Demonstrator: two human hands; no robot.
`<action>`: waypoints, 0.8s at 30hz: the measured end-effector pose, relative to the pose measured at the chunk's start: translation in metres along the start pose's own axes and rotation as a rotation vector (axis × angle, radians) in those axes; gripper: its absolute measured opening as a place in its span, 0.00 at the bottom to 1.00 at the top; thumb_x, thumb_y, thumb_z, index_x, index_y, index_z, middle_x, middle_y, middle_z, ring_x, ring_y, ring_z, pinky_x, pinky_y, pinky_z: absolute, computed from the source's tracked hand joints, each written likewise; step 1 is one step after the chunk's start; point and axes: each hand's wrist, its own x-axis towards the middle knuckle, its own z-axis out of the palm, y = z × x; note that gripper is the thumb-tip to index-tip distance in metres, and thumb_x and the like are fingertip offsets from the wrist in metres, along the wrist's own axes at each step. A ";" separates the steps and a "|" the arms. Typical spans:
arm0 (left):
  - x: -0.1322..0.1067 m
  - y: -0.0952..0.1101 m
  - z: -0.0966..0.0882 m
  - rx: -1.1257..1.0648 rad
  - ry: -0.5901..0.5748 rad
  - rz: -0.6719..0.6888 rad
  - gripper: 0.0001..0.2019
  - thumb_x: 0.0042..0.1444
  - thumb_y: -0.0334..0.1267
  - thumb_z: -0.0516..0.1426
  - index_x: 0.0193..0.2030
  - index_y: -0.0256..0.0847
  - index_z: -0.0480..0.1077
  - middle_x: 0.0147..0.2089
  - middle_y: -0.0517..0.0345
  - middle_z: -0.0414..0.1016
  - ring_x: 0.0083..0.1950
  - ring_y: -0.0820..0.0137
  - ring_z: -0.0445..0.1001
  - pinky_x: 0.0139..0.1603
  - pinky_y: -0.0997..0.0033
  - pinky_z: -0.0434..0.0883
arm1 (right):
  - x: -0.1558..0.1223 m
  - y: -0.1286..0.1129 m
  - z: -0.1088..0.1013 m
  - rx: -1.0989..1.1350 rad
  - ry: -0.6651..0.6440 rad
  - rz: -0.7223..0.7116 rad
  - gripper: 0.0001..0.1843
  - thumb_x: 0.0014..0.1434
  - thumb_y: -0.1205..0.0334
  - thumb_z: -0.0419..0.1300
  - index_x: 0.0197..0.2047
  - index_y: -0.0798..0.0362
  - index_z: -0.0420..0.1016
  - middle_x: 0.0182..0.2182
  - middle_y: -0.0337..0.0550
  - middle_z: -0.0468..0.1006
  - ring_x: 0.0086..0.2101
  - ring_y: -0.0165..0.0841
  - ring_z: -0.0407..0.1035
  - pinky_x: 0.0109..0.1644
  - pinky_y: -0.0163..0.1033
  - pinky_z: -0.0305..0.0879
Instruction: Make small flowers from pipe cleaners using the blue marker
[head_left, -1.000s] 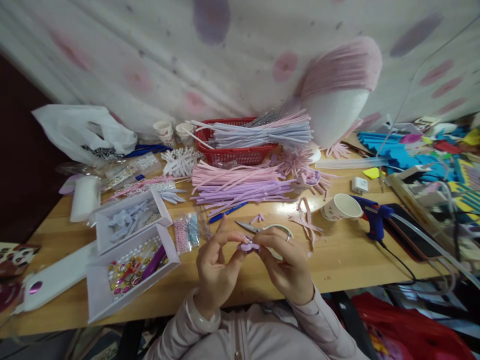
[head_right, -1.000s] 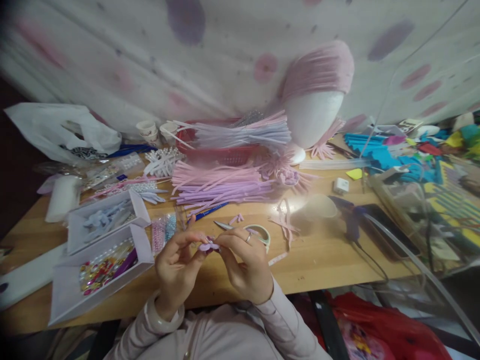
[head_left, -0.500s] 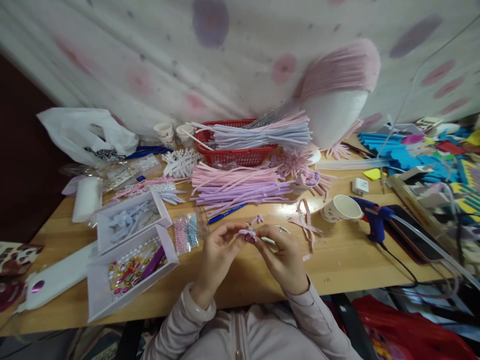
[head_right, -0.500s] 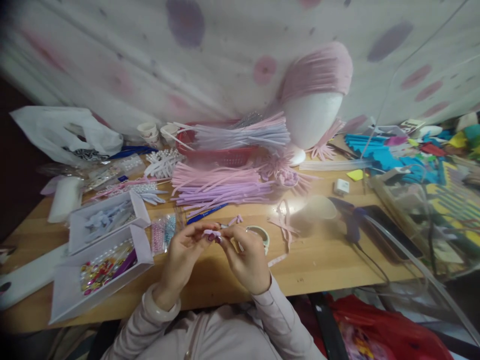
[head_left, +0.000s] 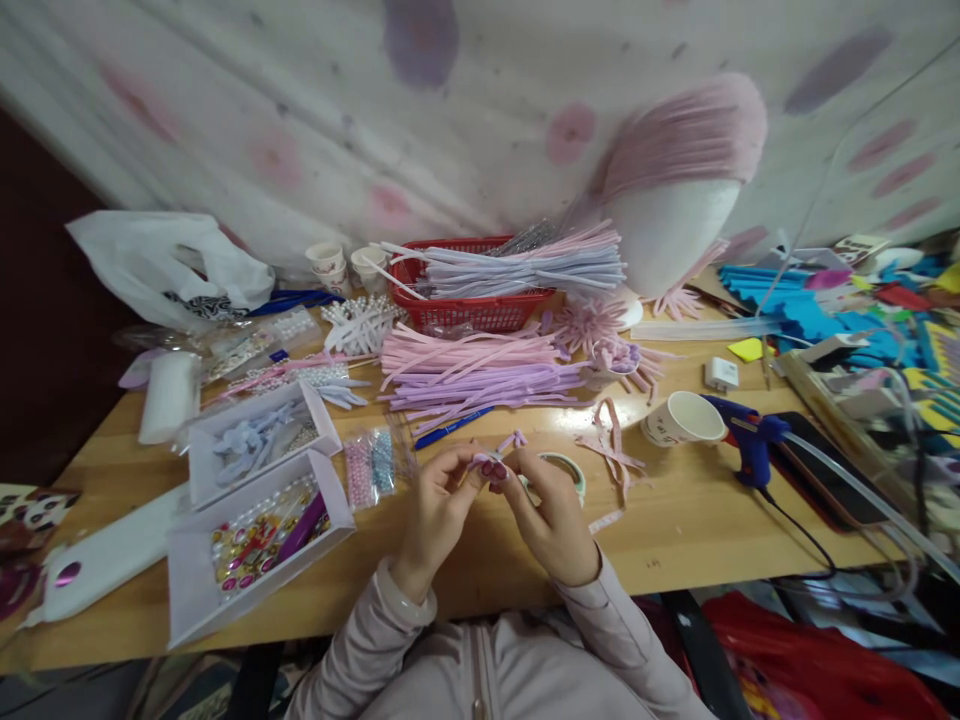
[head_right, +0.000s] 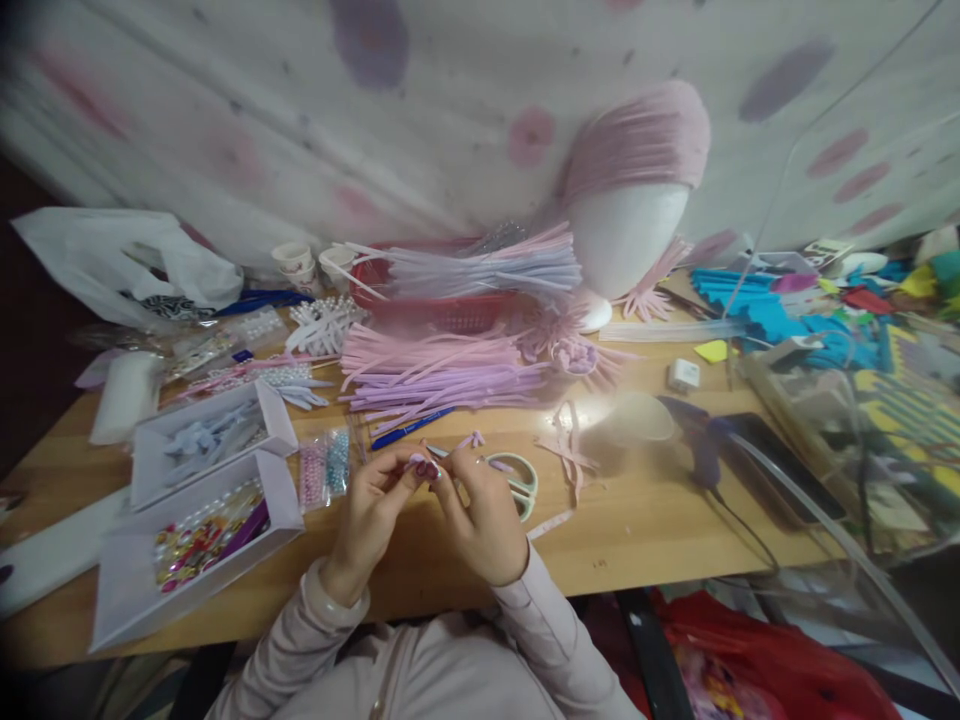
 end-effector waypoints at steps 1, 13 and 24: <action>0.000 0.000 0.000 0.011 -0.002 -0.008 0.10 0.51 0.42 0.62 0.32 0.37 0.75 0.36 0.53 0.76 0.42 0.66 0.74 0.45 0.71 0.70 | 0.000 0.001 0.002 0.007 0.016 0.013 0.13 0.65 0.60 0.49 0.29 0.53 0.66 0.24 0.39 0.71 0.27 0.30 0.65 0.33 0.34 0.57; 0.000 0.006 -0.003 0.295 -0.143 0.028 0.13 0.62 0.42 0.51 0.32 0.38 0.70 0.30 0.57 0.73 0.33 0.71 0.72 0.37 0.74 0.68 | 0.006 0.002 0.008 0.199 0.017 0.141 0.17 0.67 0.57 0.47 0.27 0.52 0.63 0.24 0.38 0.70 0.27 0.29 0.65 0.33 0.34 0.59; 0.004 0.007 -0.007 -0.010 -0.286 -0.103 0.15 0.61 0.42 0.51 0.27 0.37 0.68 0.26 0.59 0.69 0.31 0.72 0.68 0.36 0.73 0.66 | 0.007 0.016 0.009 0.433 -0.067 0.178 0.20 0.65 0.52 0.50 0.25 0.53 0.64 0.19 0.35 0.65 0.23 0.27 0.60 0.29 0.33 0.58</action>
